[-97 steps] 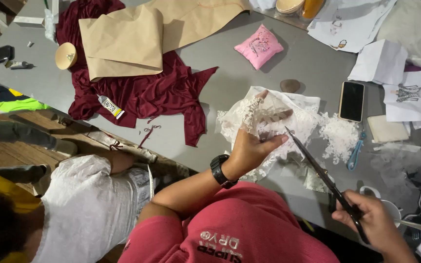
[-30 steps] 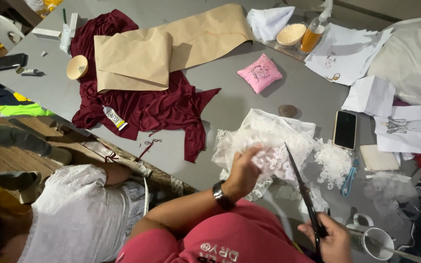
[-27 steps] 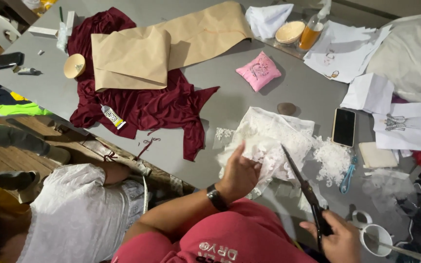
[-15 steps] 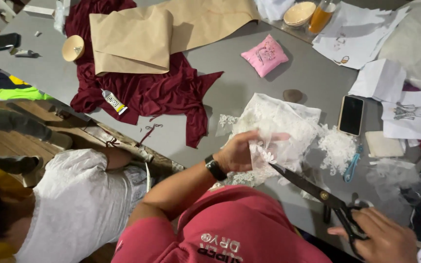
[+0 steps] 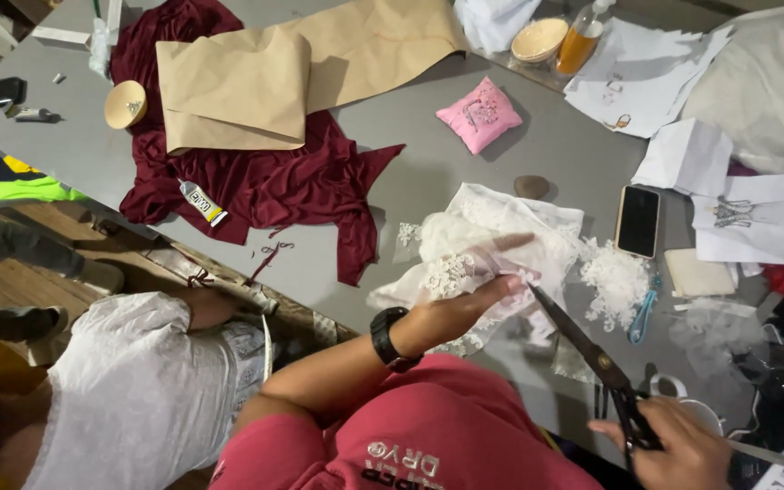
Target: Cutting out individual lace motifs from a larger piece of lace fabric using scissors on a work table.
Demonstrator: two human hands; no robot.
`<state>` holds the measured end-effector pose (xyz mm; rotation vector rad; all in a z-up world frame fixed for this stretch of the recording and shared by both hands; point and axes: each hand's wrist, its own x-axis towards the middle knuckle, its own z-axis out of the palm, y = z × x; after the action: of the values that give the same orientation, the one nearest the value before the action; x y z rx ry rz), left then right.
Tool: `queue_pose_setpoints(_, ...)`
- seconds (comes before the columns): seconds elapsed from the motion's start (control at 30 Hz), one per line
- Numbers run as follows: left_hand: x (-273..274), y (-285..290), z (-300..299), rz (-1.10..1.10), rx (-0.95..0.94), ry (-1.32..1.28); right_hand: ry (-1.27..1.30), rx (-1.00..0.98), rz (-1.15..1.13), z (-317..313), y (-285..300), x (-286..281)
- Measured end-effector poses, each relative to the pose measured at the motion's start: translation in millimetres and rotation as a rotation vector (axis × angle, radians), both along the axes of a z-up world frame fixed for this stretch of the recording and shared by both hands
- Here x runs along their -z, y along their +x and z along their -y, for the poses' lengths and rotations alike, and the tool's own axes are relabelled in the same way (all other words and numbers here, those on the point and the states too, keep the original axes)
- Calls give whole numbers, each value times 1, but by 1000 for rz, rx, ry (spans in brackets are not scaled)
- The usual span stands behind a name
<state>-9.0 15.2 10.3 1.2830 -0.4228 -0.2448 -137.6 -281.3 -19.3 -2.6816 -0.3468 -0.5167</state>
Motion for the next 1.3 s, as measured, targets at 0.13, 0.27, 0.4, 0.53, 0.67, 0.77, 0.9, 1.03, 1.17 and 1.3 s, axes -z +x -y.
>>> queue_pose_setpoints(0.13,0,3,6,11,-167,3,157,16,0,-4,-1,49)
queue_pose_setpoints(0.27,-4,5,13,45,-303,-33,240,-44,83,-27,6,60)
queue_pose_setpoints(0.4,0,4,19,9,-397,10,321,20,16,-42,6,63)
queue_pose_setpoints(0.53,3,4,24,30,-501,89,257,81,40,-51,10,69)
queue_pose_setpoints(0.67,-5,-1,27,-77,-511,62,110,116,157,-55,14,72)
queue_pose_setpoints(0.77,-3,-2,32,-103,-543,-25,-8,179,183,-55,14,70)
queue_pose_setpoints(0.9,-8,-1,32,-284,-459,-102,-86,228,210,-56,14,73)
queue_pose_setpoints(1.03,-5,2,31,-318,-508,-170,-198,250,219,-55,19,57)
queue_pose_setpoints(1.17,5,7,30,-318,-506,-246,-214,194,237,-52,19,45)
queue_pose_setpoints(1.3,6,6,28,-294,-525,-249,-159,184,225,-44,18,53)
